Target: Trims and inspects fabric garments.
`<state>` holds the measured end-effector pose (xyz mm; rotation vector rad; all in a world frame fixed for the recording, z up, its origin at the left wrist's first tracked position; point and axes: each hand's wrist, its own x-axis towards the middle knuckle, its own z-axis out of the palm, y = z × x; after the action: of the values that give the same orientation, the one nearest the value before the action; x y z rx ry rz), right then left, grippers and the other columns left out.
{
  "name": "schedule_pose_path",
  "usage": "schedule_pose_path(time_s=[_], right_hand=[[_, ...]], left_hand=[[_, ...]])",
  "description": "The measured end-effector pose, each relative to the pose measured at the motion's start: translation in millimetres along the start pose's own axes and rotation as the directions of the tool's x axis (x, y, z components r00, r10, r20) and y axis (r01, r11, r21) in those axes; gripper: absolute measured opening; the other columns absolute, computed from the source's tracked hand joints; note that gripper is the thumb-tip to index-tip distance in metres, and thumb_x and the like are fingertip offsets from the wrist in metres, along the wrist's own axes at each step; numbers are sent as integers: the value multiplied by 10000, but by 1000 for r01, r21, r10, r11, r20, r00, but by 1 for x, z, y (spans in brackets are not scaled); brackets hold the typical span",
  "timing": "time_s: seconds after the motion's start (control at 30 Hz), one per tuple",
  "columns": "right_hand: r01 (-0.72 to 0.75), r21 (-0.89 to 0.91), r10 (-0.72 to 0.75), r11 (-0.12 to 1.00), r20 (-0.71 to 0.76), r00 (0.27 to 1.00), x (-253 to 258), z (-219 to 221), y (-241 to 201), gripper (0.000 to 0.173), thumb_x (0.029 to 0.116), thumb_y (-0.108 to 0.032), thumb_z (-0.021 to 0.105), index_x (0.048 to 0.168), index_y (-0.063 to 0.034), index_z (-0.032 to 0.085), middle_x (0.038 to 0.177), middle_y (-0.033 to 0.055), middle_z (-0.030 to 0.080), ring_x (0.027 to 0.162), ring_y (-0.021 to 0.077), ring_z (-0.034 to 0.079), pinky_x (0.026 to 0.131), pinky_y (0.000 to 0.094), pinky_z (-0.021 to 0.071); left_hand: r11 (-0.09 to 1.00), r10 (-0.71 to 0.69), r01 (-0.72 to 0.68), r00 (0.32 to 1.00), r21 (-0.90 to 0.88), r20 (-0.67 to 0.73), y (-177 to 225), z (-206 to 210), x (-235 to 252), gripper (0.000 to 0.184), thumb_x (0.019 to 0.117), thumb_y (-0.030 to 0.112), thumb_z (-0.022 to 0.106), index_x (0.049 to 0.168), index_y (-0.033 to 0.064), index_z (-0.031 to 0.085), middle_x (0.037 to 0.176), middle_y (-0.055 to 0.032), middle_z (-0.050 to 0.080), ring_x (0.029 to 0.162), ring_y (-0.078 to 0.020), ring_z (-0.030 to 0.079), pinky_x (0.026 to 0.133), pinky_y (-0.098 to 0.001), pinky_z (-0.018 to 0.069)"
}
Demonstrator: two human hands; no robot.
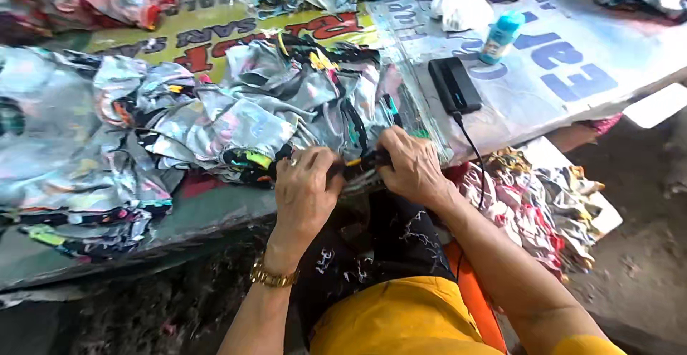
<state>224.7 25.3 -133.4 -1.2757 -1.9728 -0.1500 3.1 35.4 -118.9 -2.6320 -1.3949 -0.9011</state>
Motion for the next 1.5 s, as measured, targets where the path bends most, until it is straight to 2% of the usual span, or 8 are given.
schedule_pose_path(time_s=[0.23,0.33,0.47,0.6,1.13,1.27,1.37,1.5], right_hand=[[103,149,-97,983,-47,994,-11,-1,-18,140,851,-173,720,899,-67,643,964,122,684,706,240,668,503,362,505],[91,205,-66,974,-128,990,-24,-4,-22,115,946,-182,653,968,-73,622,968,121,693,725,201,660,542,313,499],[80,238,-42,968,-161,986,-28,-9,-26,94,984,-173,609,986,-80,601,922,100,686,745,161,643,589,256,480],[101,308,-80,946,-80,994,-22,-8,-30,145,1002,-221,586,985,-79,611,916,105,694,762,166,658,601,275,491],[15,589,63,808,-110,992,18,13,-57,99,929,-66,694,993,-29,627,834,26,650,711,23,605,618,143,511],[-120,589,113,799,48,992,11,-2,-54,398,910,-260,716,1204,-52,547,906,0,643,778,1,610,663,159,525],[-114,545,80,830,85,993,5,-5,-54,456,910,-372,745,1195,-74,548,928,8,631,801,8,598,684,159,510],[-99,585,74,805,66,995,6,-3,-48,112,927,-143,703,995,-64,661,853,4,670,748,17,627,652,171,532]], left_hand=[[970,-174,122,953,-210,-250,5,-1,-41,114,938,227,690,989,129,719,1199,-59,697,1220,-199,601,1068,-430,440],[933,-223,86,900,-350,-374,24,0,-40,59,977,199,684,1014,154,693,1129,22,644,1133,-89,587,987,-261,486],[646,-453,76,839,-759,-301,38,-4,-28,122,994,120,654,1093,172,704,1072,56,725,999,-67,695,871,-238,594],[266,-596,70,796,-961,-107,39,-16,-20,131,963,77,681,1080,124,715,1026,-48,742,947,-131,725,867,-294,612],[-70,-637,4,769,-998,48,41,-18,-20,136,928,66,723,1062,85,719,970,-78,734,871,-115,724,804,-278,616],[-127,-659,3,747,-992,87,41,-17,-20,124,950,62,690,1070,90,708,971,-86,734,881,-123,726,807,-284,615],[-170,-660,-10,744,-985,107,42,-18,-20,117,959,56,679,1071,82,702,993,-103,738,904,-137,734,813,-297,622],[-148,-562,-16,824,-989,71,40,-21,-22,202,1000,189,647,1189,117,660,1151,-137,717,1012,-224,733,883,-394,618]])
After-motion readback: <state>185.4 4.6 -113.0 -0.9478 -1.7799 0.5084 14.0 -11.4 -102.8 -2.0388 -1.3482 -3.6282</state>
